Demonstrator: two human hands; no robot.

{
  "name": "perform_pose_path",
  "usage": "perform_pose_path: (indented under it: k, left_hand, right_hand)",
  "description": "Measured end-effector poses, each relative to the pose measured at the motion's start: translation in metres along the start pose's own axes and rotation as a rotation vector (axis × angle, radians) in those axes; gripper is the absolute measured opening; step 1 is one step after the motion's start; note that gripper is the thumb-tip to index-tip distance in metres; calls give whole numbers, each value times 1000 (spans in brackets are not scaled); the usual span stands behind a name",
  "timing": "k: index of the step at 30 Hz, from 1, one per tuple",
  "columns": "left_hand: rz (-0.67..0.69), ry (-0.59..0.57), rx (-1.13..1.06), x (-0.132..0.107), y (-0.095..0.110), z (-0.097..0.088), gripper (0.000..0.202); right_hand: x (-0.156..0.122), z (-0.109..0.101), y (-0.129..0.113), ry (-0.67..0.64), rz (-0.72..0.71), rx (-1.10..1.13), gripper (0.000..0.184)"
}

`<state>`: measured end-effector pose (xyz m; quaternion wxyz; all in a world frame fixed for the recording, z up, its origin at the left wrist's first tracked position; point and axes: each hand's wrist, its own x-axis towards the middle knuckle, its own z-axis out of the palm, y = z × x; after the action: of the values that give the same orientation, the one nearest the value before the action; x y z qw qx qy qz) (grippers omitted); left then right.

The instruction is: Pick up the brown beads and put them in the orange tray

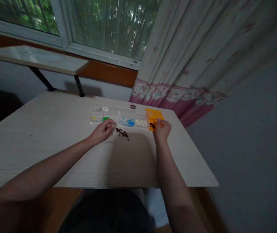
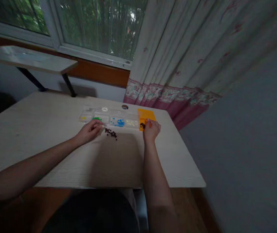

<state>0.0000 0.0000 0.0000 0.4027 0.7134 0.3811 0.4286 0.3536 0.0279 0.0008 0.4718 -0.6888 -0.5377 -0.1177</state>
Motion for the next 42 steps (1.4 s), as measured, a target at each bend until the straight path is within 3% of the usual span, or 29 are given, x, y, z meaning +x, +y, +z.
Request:
perform_pose_path:
  k: [4,9,15,28,32,37,42]
  left_hand:
    - [115,-14,252,1,6,-2,26]
    - [335,-142,501,0,6,-2,25]
    - [337,-222,650,-2,5,0,25]
    - [302,-222,754,-5,13,5,19]
    - [273,-174,691,-4,10,5,21]
    - [186,-66,379,3,8,2,30]
    - [90,-43,141,5,10,3,43]
  right_hand:
    - [-3,2,-8,0,-12,61,42]
    - [-17,11,-33,-129,-145,82,35]
    - [-30,22,-54,-308,-326,111,28]
    - [-32,20,-61,-300,-416,182,27]
    - [-40,15,-78,-331,-475,191,25]
    - [-61,6,-115,-517,-705,235,24]
    - [-72,-1,-135,-566,-767,241,30]
